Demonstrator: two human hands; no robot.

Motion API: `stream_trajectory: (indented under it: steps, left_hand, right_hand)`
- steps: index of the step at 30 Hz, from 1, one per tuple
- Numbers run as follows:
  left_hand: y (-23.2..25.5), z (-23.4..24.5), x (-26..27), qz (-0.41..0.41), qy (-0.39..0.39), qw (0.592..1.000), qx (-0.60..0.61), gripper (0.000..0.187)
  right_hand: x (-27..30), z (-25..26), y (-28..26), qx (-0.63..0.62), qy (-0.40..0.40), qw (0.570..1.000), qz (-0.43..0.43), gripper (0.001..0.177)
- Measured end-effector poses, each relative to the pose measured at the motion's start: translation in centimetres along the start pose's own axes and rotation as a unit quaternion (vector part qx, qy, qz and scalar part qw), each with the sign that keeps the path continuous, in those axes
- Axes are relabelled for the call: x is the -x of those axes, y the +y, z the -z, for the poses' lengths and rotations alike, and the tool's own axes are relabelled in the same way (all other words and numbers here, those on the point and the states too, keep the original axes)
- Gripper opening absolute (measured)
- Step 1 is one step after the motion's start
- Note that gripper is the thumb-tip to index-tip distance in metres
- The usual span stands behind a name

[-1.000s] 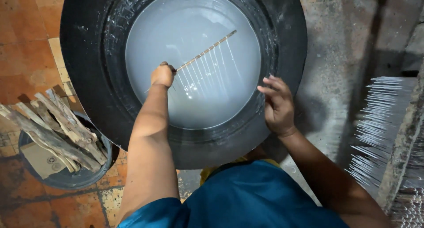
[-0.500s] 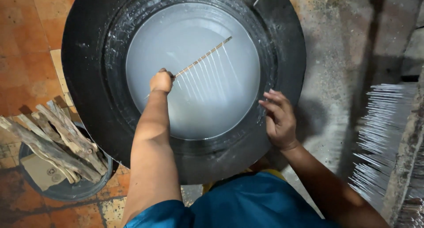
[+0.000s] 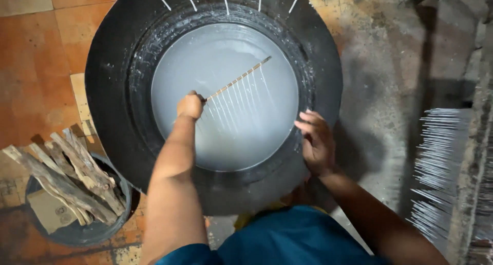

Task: Dipping racks of candle wicks into a vat of molten wax and hanging them to cool.

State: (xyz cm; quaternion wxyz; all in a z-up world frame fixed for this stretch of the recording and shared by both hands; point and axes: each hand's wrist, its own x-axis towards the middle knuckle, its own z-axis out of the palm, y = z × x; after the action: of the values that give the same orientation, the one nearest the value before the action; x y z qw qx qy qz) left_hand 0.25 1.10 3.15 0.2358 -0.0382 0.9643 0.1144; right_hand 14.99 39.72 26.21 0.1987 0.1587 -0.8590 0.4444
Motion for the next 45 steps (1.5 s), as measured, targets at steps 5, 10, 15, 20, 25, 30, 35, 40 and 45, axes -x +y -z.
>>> stream_trajectory:
  steps: [5,10,15,20,25,30,35,40,45]
  left_hand:
    - [2.7,9.6,8.3,-0.077,0.048,0.995,-0.038,0.020]
    - [6.9,17.6,19.9,-0.080,0.098,0.988,-0.084,0.020]
    - [8.7,23.1,27.6,-0.113,0.211,0.954,-0.180,0.016]
    - [10.4,29.5,33.2,-0.108,0.283,0.927,-0.221,0.016]
    - [12.1,35.3,38.0,-0.119,0.260,0.943,-0.171,0.025]
    - [15.0,38.5,44.2,-0.130,0.294,0.926,-0.198,0.020]
    - [16.4,40.5,48.2,-0.124,0.307,0.916,-0.226,0.019]
    - [16.3,41.1,50.0,-0.113,0.333,0.904,-0.243,0.019]
    - [15.9,41.3,50.9,-0.118,0.341,0.899,-0.249,0.020]
  right_hand:
    - [-0.9,0.3,-2.5,-0.009,0.040,0.999,-0.026,0.026]
    - [-0.6,1.8,-2.3,-0.050,0.066,0.996,-0.027,0.022]
    - [-4.5,6.6,-1.8,-0.016,0.098,0.993,0.062,0.022]
    - [-11.8,13.2,-3.9,0.078,0.021,0.988,0.135,0.025]
    - [-16.5,16.4,-8.1,0.091,-0.016,0.965,0.244,0.022]
    - [-17.5,18.7,-13.4,0.098,-0.123,0.954,0.255,0.020]
    - [-18.1,19.6,-15.3,0.139,-0.132,0.941,0.278,0.018]
    - [-18.3,20.5,-16.2,0.139,-0.122,0.940,0.289,0.012]
    - [-18.3,21.8,-16.9,0.122,-0.128,0.939,0.296,0.011]
